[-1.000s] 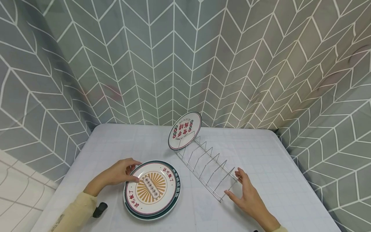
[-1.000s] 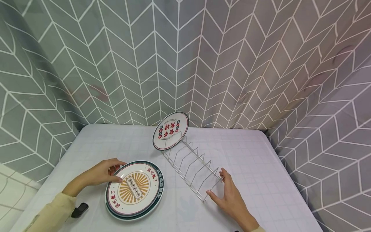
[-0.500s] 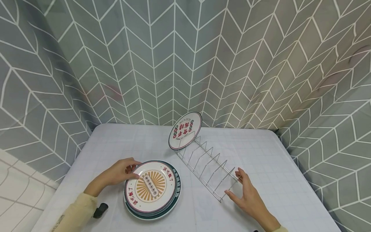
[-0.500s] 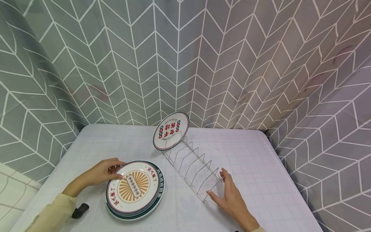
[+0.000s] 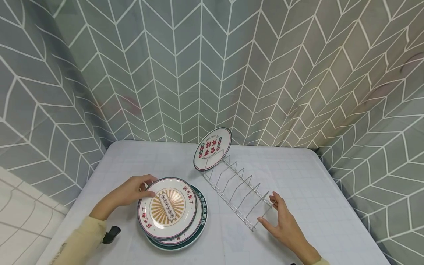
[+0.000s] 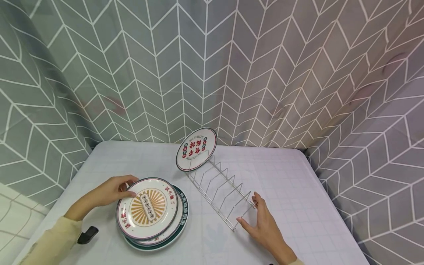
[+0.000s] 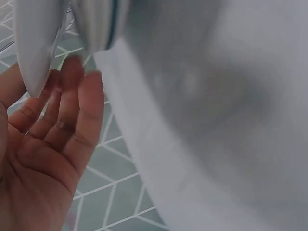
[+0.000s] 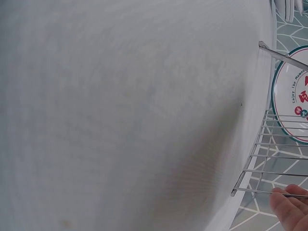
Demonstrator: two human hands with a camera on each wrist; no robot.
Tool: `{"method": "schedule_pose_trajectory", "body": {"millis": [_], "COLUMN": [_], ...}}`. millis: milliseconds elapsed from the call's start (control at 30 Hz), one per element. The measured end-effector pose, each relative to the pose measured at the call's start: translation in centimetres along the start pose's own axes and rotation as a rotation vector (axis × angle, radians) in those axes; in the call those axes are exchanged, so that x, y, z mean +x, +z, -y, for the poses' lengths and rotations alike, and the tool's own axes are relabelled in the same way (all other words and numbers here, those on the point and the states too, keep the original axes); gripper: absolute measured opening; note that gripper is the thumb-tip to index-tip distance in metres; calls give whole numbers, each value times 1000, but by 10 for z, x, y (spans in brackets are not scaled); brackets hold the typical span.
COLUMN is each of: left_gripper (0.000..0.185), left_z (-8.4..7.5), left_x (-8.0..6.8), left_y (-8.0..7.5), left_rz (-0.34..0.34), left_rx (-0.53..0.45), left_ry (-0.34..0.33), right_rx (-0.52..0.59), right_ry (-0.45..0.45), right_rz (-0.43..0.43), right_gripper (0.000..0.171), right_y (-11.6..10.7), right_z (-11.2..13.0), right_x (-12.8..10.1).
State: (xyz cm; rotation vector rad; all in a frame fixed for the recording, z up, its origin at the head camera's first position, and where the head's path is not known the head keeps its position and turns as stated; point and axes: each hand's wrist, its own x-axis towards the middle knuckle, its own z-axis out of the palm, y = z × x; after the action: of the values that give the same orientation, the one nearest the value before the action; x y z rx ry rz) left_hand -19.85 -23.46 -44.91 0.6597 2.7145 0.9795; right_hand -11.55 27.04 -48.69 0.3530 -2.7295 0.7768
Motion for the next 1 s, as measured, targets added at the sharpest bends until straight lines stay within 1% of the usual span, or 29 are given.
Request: {"method": "schedule_pose_trajectory", "body": {"millis": [100,267,333,433,500,633,700,767,867,1000], "left_gripper": [46,59,66,70,71,70,67,65,61,60], "left_z": [-6,-14,-17,-20,-22,-29,-34,-40,-51,-66], "left_x": [-1,-3,-4,-5,-6,-7,-6,-7,-7,-4], "left_y": [-8,-15,-16,-16,-15,-16,-18,-22,-31,-48], "left_rz": [-3,3,4,2,0,-4,-17,-39,-88,-186], "left_rx": [11,26,18,17,10,-5,-17,-6,48,147], "left_ry": [-13,4,6,5,-3,3,23,61,120,194], "right_rx": [2,0,-8,-12,-7,-3,-3,-1,0,0], "right_ry": [-2,-3,-8,-10,-10,-3,-2,-1,-5,-6], "right_rz": [2,-13,-20,-26,-27,-23,-22,-22,-21,-14], "right_gripper": [93,93,92,92,92,93,92,92,91,91], "right_y": [0,0,0,0,0,0,0,0,0,-1], "right_z": [-1,-1,-1,-1,-1,-1,-1,-1,0,0], "right_x": [0,-1,-1,-1,-2,-2,-2,-2,-2,-1]}}
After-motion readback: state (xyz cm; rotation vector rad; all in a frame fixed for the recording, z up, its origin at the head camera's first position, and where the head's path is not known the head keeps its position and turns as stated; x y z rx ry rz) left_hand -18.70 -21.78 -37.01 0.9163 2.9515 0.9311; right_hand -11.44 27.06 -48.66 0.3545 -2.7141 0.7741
